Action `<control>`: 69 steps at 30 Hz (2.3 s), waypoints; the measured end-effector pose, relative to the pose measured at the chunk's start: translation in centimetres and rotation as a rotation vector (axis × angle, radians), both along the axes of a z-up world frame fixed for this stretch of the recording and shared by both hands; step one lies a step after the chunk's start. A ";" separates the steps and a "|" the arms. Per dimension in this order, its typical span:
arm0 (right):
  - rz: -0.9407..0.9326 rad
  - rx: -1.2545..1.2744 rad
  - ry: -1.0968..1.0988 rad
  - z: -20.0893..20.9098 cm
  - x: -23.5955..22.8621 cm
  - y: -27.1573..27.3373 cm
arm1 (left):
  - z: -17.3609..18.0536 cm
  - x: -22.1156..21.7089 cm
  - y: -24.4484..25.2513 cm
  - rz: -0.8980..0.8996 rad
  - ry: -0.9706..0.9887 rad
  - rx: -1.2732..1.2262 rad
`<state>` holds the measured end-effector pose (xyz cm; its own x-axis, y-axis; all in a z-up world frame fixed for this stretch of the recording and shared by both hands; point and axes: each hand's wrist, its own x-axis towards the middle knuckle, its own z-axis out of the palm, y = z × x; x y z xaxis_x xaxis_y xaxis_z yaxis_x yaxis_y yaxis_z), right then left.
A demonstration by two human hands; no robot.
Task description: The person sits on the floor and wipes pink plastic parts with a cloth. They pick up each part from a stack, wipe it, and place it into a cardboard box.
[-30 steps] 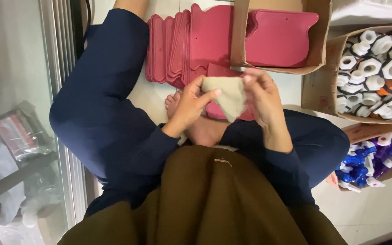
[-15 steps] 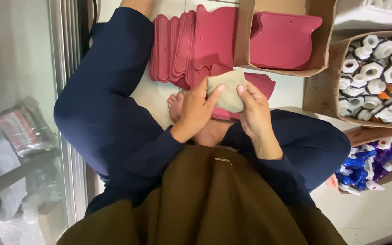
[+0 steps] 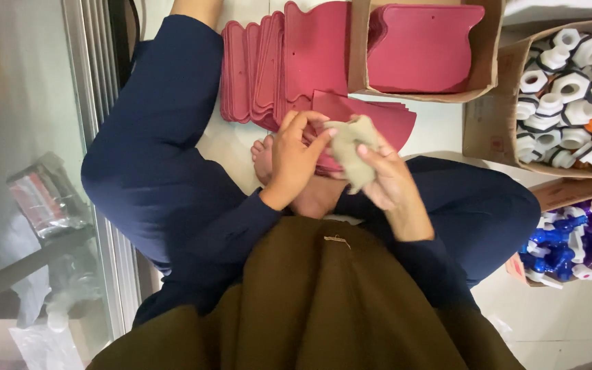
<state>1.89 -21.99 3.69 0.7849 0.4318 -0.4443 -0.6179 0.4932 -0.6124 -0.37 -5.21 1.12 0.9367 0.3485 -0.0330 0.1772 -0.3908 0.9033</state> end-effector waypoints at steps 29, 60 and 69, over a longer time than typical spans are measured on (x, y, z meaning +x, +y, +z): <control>0.136 -1.433 -0.982 -6.9 1.9 -4.8 | -9.9 0.7 -5.6 -0.044 0.428 0.580; -0.180 -1.381 -1.425 -4.6 0.4 1.8 | -10.0 -1.9 -1.0 -0.169 -0.142 -0.509; -0.162 -1.385 -1.558 -4.2 -0.5 6.3 | 4.7 -0.2 -2.0 0.010 -0.030 -0.861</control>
<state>1.40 -15.66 -0.56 0.7269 0.3777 0.5735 0.6475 -0.6553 -0.3891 -0.61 -7.23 5.85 0.9386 0.2213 -0.2648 0.1484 0.4339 0.8887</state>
